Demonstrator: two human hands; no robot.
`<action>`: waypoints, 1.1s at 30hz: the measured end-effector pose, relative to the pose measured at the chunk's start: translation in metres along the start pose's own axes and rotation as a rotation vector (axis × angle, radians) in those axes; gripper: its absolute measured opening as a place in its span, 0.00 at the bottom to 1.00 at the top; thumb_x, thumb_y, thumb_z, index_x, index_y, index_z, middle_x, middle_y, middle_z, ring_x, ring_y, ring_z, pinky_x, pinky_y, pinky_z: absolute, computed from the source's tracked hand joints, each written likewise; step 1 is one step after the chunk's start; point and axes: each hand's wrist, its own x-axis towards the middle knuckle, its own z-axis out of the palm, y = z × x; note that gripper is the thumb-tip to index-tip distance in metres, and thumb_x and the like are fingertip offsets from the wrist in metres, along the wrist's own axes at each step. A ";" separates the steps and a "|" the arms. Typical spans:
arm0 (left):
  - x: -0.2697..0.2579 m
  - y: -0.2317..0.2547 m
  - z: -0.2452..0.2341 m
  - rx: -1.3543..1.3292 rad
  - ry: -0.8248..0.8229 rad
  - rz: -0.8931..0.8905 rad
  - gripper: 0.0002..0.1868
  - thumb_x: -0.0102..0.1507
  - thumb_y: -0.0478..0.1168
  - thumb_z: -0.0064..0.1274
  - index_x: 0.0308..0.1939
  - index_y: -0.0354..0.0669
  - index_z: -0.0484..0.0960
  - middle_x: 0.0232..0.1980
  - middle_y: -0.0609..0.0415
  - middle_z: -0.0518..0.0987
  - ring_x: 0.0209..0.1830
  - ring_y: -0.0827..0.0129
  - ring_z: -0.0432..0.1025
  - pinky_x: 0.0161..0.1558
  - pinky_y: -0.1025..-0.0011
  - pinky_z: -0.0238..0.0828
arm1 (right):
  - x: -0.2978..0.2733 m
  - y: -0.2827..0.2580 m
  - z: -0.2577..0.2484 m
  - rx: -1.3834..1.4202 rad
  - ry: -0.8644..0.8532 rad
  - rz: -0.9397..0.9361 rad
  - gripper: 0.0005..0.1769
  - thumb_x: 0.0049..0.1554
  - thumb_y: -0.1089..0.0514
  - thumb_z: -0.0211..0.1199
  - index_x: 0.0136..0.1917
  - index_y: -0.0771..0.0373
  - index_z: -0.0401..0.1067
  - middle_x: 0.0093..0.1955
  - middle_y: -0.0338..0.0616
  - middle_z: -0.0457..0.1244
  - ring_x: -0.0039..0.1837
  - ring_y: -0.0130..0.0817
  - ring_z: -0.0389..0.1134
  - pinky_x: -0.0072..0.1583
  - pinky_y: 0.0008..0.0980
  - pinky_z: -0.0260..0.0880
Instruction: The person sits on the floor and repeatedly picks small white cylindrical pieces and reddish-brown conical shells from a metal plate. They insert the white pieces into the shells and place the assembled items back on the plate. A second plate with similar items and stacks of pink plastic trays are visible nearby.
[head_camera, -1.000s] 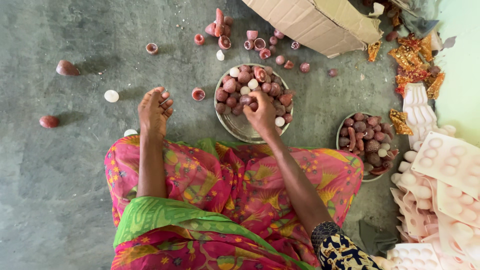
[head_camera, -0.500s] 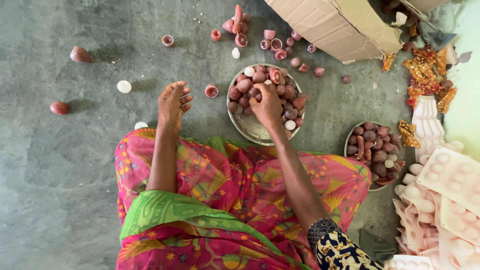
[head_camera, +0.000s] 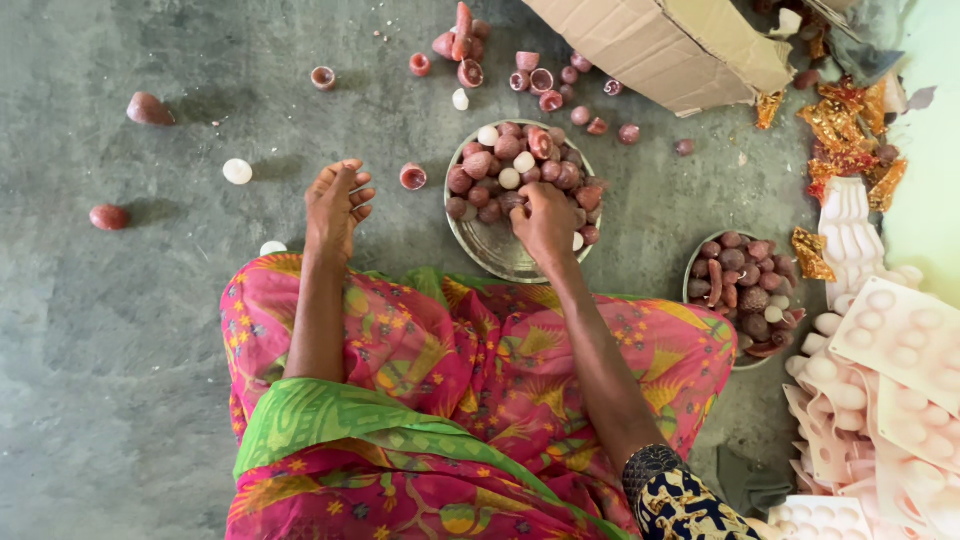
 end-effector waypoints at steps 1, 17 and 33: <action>0.000 0.000 -0.001 0.002 0.000 0.000 0.13 0.69 0.50 0.52 0.53 0.50 0.79 0.43 0.64 0.80 0.37 0.78 0.75 0.37 0.77 0.70 | 0.000 0.003 0.001 -0.082 0.004 -0.027 0.11 0.50 0.62 0.70 0.47 0.60 0.73 0.45 0.48 0.65 0.49 0.49 0.68 0.50 0.49 0.68; -0.008 0.010 0.005 0.009 0.003 -0.012 0.13 0.69 0.49 0.51 0.53 0.49 0.79 0.43 0.63 0.81 0.38 0.79 0.75 0.38 0.77 0.70 | 0.010 0.000 -0.009 0.152 0.032 0.034 0.26 0.44 0.68 0.75 0.55 0.60 0.71 0.52 0.53 0.60 0.53 0.51 0.64 0.55 0.47 0.67; -0.010 0.010 0.010 -0.135 0.033 0.061 0.14 0.69 0.50 0.54 0.53 0.49 0.80 0.43 0.63 0.80 0.37 0.78 0.75 0.38 0.77 0.70 | 0.018 -0.044 -0.010 0.112 0.006 -0.120 0.18 0.53 0.69 0.68 0.57 0.64 0.71 0.59 0.55 0.61 0.62 0.55 0.64 0.64 0.50 0.65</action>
